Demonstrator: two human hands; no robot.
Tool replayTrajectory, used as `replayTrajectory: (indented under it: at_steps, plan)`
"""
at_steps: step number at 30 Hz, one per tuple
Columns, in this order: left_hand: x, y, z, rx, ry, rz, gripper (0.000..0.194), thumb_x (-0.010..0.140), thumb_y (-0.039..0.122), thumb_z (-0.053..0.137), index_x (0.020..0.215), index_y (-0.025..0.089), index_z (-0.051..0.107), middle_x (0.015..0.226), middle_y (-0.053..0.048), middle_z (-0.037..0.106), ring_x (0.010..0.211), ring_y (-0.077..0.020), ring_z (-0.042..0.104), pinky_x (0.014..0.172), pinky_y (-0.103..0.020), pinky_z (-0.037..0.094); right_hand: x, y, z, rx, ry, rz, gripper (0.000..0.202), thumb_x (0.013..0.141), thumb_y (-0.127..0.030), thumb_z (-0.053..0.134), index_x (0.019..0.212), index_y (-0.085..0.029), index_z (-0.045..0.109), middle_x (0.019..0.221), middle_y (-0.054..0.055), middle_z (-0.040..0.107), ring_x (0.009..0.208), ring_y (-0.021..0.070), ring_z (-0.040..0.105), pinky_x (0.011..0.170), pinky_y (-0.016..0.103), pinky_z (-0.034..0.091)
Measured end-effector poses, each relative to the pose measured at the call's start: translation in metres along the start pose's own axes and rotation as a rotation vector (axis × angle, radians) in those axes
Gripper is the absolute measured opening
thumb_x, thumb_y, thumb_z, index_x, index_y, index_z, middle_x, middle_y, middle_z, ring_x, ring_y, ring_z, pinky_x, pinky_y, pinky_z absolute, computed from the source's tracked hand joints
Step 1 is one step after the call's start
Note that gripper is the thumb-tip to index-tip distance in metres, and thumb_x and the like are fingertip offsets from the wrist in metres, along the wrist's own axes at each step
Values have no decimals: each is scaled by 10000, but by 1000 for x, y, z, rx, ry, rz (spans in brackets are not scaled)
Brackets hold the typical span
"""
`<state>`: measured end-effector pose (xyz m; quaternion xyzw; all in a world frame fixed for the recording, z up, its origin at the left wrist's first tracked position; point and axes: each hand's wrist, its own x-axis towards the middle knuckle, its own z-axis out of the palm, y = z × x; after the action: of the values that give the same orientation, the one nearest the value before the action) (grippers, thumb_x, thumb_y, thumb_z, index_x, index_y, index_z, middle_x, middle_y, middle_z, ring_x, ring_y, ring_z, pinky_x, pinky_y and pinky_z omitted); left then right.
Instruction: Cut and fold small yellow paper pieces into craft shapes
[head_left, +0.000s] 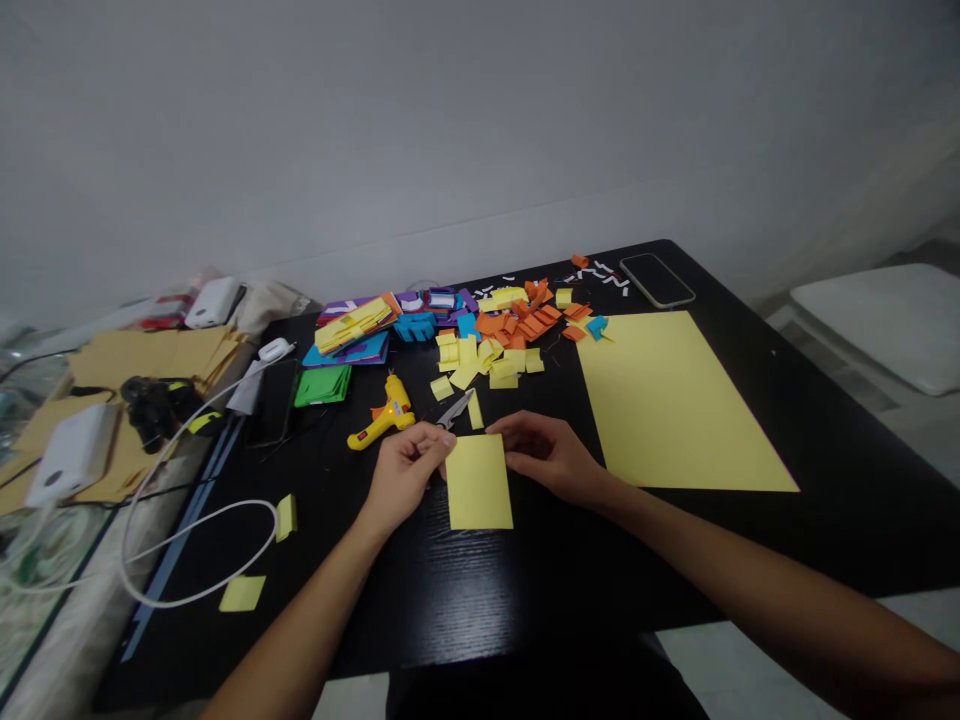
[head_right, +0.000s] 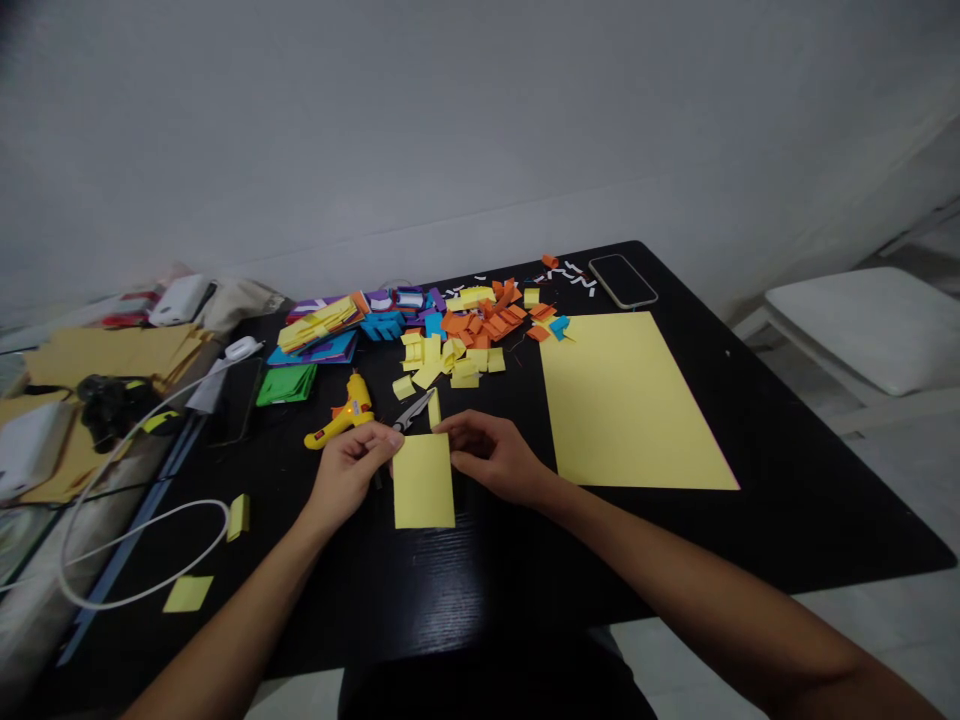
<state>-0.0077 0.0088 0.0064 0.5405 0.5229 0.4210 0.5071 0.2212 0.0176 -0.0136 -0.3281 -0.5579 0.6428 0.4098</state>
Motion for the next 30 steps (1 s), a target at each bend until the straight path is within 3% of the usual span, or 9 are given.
replayTrajectory:
  at_steps: [7, 18, 30]
  plan:
    - [1, 2, 1, -35, -4, -22, 250, 805, 394, 756, 750, 152, 722, 578, 6, 667, 496, -116, 584, 507, -220, 472, -1, -1, 0, 90, -12, 31, 310, 806, -214, 769, 1110, -212, 708, 1014, 49, 760, 908, 169, 728, 822, 324, 588]
    - [2, -6, -2, -103, -12, -51, 231, 828, 366, 754, 752, 149, 735, 590, 5, 676, 503, -87, 566, 511, -179, 444, -2, 0, 2, 186, -60, 7, 328, 820, -243, 801, 1134, -198, 718, 892, 29, 766, 733, 134, 727, 696, 265, 601]
    - [3, -9, -4, -94, 12, -63, 238, 821, 380, 761, 769, 149, 740, 601, 7, 663, 508, -86, 547, 516, -183, 421, -1, -3, 3, 212, -68, -1, 323, 830, -221, 797, 1144, -191, 726, 851, 19, 765, 698, 119, 725, 690, 249, 601]
